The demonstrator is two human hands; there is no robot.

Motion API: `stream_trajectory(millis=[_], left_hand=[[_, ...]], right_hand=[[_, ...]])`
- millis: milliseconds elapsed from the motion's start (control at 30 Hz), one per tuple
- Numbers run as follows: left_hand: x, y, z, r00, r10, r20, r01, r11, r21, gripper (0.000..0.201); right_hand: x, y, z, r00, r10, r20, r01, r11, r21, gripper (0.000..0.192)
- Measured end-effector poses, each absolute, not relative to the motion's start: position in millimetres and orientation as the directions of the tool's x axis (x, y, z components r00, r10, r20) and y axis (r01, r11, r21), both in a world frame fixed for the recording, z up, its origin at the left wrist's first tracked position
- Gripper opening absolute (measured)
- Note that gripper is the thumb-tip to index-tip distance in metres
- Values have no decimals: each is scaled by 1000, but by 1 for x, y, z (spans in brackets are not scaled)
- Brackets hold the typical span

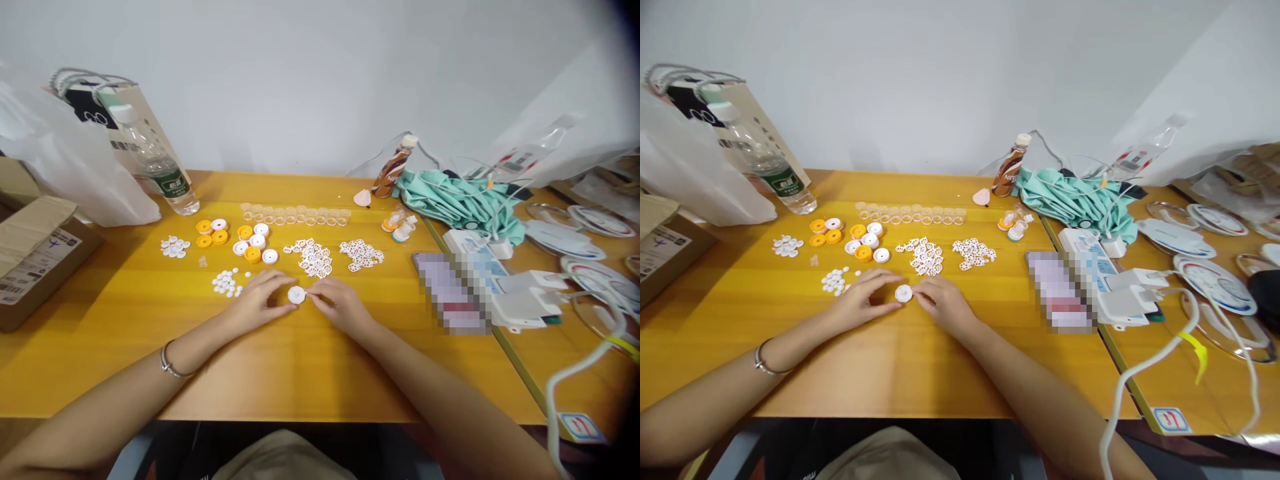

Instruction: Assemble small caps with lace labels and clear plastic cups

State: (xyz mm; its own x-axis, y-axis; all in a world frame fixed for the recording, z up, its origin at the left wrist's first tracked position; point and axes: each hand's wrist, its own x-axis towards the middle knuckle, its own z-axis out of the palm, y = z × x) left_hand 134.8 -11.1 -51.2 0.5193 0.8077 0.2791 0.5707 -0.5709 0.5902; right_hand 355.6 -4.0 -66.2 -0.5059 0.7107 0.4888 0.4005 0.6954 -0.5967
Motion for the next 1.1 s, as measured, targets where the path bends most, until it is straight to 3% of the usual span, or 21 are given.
stream_trajectory(millis=[367,633,1100], left_hand=[[141,-8,-58,558,784,272,558,-597,576,33],[140,-8,-59,551,790,268,561,-589,582,32],[139,-8,-59,551,792,262,570,-587,575,32]], right_hand=[[353,-3,-72,-604,610,513,517,790,-331,16],[354,-3,-69,-669,576,470,541,811,-223,17],[356,-3,-66,-686,570,452,514,820,-254,19]])
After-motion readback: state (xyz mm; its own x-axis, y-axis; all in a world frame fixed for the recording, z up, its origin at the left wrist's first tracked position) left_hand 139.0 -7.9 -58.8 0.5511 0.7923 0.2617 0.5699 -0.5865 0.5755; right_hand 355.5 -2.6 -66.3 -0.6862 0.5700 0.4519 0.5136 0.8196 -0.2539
